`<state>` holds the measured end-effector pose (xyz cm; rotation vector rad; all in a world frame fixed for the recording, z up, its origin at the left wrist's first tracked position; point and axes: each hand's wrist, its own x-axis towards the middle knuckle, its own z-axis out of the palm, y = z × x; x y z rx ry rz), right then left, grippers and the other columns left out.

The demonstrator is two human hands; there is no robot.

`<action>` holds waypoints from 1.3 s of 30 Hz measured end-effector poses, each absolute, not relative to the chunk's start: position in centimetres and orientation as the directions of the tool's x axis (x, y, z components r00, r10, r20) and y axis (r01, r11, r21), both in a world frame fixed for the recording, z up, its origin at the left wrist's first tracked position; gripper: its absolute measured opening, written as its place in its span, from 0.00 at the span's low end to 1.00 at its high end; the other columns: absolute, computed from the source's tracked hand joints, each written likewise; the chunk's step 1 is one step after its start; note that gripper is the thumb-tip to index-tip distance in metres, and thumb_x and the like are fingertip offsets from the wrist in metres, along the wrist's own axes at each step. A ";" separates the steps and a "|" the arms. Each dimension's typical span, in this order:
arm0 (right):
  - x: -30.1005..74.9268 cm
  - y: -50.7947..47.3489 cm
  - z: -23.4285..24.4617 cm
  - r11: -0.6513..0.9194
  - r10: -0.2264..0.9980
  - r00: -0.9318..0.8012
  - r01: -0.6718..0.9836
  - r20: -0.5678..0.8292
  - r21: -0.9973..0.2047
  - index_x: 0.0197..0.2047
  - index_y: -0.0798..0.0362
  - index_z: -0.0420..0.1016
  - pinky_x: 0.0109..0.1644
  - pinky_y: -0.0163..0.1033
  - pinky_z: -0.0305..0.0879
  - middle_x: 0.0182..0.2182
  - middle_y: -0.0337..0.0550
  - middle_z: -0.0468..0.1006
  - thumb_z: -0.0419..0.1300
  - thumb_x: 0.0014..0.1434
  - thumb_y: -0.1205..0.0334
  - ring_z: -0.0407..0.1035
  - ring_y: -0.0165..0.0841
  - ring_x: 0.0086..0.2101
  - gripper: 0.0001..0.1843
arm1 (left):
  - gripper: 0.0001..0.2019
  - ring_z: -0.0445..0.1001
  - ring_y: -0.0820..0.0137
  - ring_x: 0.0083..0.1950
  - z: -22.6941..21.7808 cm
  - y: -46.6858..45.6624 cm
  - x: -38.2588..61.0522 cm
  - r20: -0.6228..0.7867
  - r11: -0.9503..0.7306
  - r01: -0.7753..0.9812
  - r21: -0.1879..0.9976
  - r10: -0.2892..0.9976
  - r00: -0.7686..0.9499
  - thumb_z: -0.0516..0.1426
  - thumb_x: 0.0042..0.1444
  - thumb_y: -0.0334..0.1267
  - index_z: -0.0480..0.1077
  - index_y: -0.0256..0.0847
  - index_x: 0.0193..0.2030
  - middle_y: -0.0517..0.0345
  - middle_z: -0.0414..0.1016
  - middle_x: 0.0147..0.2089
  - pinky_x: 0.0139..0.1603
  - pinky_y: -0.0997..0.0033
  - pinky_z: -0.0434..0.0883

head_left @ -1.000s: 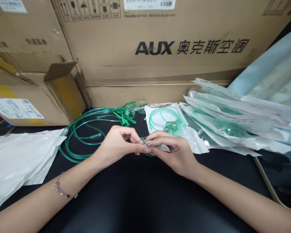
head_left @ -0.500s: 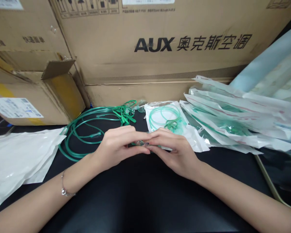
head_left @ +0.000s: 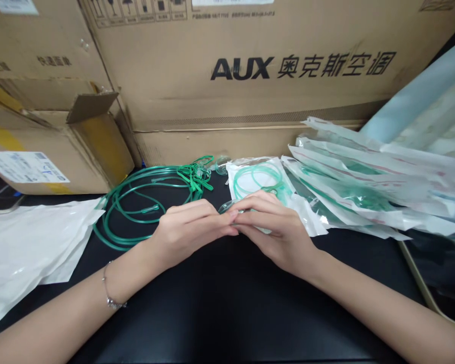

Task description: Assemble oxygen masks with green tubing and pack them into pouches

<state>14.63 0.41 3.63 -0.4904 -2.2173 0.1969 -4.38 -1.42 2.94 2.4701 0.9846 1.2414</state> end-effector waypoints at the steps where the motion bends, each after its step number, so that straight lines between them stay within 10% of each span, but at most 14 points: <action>1: 14.6 0.4 3.6 0.909 0.416 -0.564 0.268 0.713 -0.318 0.34 0.51 0.73 0.41 0.45 0.62 0.36 0.43 0.77 0.56 0.57 0.70 0.67 0.33 0.36 0.06 | 0.06 0.72 0.71 0.30 3.0 -1.4 -4.2 0.637 -0.743 0.485 0.462 0.658 0.401 0.59 0.50 0.37 0.76 0.46 0.36 0.58 0.75 0.27 0.34 0.71 0.69; 19: 14.7 1.0 3.0 0.906 0.415 -0.530 0.313 0.739 -0.285 0.37 0.53 0.75 0.43 0.43 0.66 0.39 0.48 0.74 0.55 0.57 0.70 0.66 0.34 0.39 0.08 | 0.05 0.67 0.79 0.19 3.9 -1.8 -2.5 0.289 -0.300 0.205 0.932 0.954 0.083 0.61 0.46 0.34 0.77 0.39 0.31 0.63 0.73 0.24 0.20 0.80 0.69; 29: 14.3 1.0 3.3 0.715 0.684 -0.474 0.286 0.554 -0.638 0.30 0.54 0.75 0.41 0.37 0.69 0.32 0.43 0.78 0.63 0.50 0.66 0.72 0.31 0.35 0.01 | 0.05 0.71 0.79 0.25 3.1 -1.5 -2.3 0.195 -0.198 0.057 0.979 0.980 0.044 0.62 0.46 0.36 0.78 0.41 0.31 0.63 0.77 0.27 0.25 0.84 0.73; 39: 14.4 0.8 3.0 0.801 0.591 -0.493 0.258 0.639 -0.541 0.33 0.55 0.75 0.38 0.38 0.69 0.32 0.44 0.76 0.59 0.54 0.71 0.70 0.30 0.34 0.05 | 0.09 0.73 0.73 0.34 3.4 -0.7 -3.5 0.097 -0.130 0.130 0.983 0.968 0.230 0.60 0.48 0.39 0.75 0.41 0.36 0.60 0.76 0.31 0.28 0.79 0.75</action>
